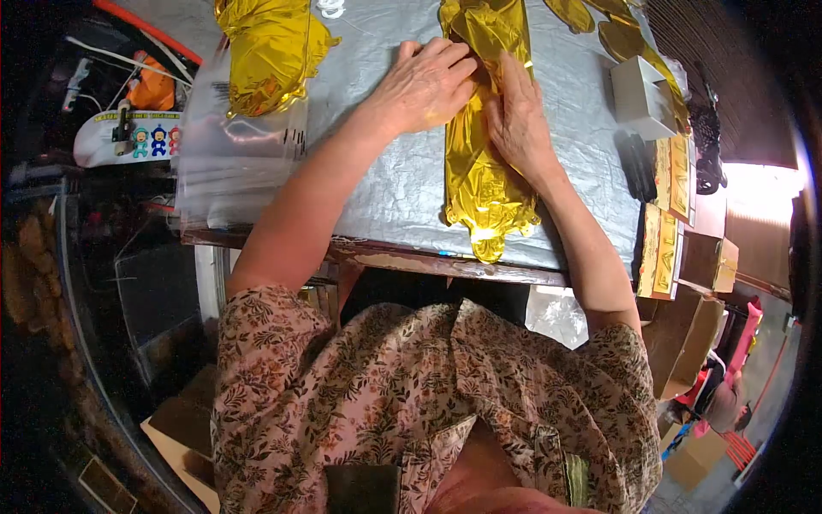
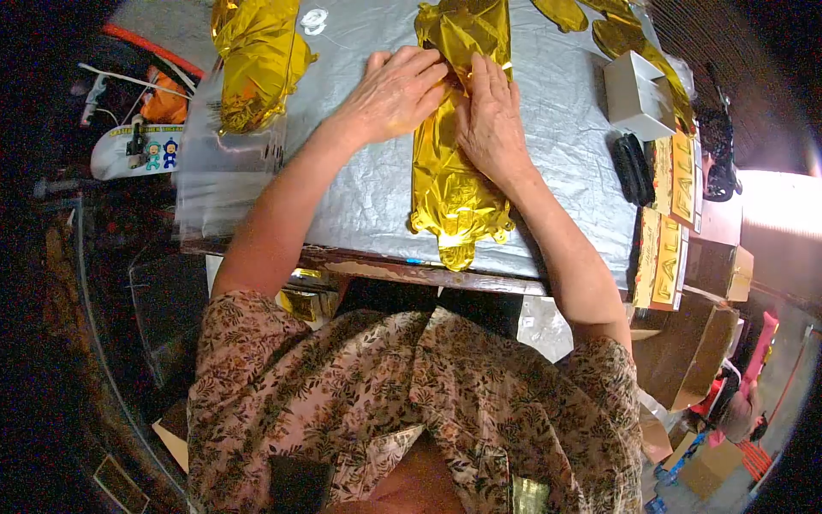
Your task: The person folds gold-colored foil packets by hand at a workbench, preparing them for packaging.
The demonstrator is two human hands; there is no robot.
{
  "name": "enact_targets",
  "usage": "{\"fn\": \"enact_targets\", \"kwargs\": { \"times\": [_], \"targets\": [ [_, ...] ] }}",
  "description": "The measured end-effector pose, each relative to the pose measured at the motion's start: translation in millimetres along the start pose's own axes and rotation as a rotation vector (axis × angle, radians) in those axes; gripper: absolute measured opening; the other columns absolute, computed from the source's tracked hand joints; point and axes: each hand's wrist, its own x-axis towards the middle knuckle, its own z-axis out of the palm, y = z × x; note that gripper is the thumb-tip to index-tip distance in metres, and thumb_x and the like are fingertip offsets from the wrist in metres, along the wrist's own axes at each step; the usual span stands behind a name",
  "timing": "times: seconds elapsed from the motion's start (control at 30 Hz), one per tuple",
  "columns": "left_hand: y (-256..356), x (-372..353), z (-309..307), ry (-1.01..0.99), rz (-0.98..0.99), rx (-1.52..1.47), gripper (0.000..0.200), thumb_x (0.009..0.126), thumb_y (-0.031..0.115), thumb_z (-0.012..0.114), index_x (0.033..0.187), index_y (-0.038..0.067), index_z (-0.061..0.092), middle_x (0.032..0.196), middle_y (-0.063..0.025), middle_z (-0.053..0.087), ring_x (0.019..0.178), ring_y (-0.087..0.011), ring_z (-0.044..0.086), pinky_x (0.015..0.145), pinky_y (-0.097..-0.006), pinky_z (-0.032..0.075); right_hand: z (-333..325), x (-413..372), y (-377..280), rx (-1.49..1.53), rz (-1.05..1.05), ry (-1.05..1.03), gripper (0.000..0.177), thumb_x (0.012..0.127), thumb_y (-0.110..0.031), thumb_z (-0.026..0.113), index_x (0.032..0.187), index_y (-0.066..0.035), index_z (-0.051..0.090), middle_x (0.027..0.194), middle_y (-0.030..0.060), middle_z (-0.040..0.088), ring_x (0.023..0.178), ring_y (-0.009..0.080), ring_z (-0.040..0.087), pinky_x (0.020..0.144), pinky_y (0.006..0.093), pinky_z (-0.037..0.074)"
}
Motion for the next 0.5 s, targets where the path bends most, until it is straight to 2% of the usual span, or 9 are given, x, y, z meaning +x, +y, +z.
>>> {"fn": "enact_targets", "kwargs": {
  "times": [0.17, 0.23, 0.27, 0.33, 0.5],
  "targets": [
    [2.4, 0.6, -3.6, -0.014, 0.002, 0.023, 0.026, 0.096, 0.027, 0.058, 0.113, 0.01, 0.067, 0.119, -0.0046, 0.063, 0.117, -0.0235, 0.055, 0.095, -0.0473, 0.037, -2.0, -1.0, -10.7, -0.025, -0.074, 0.034, 0.064, 0.099, -0.019, 0.061, 0.152, 0.007, 0.037, 0.153, 0.031, 0.045, 0.145, 0.0443, 0.041, 0.122, 0.0533, 0.03],
    [3.5, 0.2, -5.2, -0.089, -0.05, 0.011, 0.035, 0.1, 0.028, 0.058, 0.127, 0.007, 0.064, 0.134, -0.0083, 0.061, 0.127, -0.0267, 0.052, 0.102, -0.0471, 0.035, 1.3, -1.6, -12.2, -0.059, -0.075, 0.011, 0.057, 0.102, -0.024, 0.059, 0.147, 0.008, 0.044, 0.152, 0.0294, 0.047, 0.144, 0.0435, 0.042, 0.12, 0.0506, 0.033],
    [3.8, -0.2, -3.1, -0.09, -0.042, 0.009, 0.035, 0.1, 0.028, 0.058, 0.127, 0.007, 0.064, 0.134, -0.0083, 0.061, 0.127, -0.0267, 0.052, 0.102, -0.0471, 0.035, 1.7, -1.8, -12.6, -0.062, -0.07, 0.016, 0.057, 0.102, -0.024, 0.059, 0.147, 0.008, 0.044, 0.152, 0.0294, 0.047, 0.144, 0.0435, 0.042, 0.12, 0.0506, 0.033],
    [3.3, -0.2, 1.3, 0.047, -0.061, -0.032, 0.035, 0.098, 0.028, 0.058, 0.128, 0.01, 0.062, 0.132, -0.0056, 0.064, 0.124, -0.0252, 0.054, 0.099, -0.0481, 0.036, 0.5, -0.4, -15.5, -0.075, -0.056, 0.015, 0.051, 0.103, -0.02, 0.059, 0.145, 0.006, 0.049, 0.152, 0.0297, 0.048, 0.142, 0.044, 0.045, 0.12, 0.0483, 0.035],
    [6.9, 0.9, -5.2, -0.045, -0.084, -0.038, 0.04, 0.098, 0.028, 0.059, 0.134, 0.01, 0.06, 0.136, -0.0081, 0.063, 0.126, -0.027, 0.054, 0.102, -0.0488, 0.035, 4.1, -3.7, -13.6, -0.111, -0.058, 0.043, 0.052, 0.104, -0.021, 0.056, 0.147, 0.006, 0.046, 0.152, 0.0276, 0.048, 0.142, 0.0431, 0.045, 0.121, 0.0489, 0.033]
  ]
}}
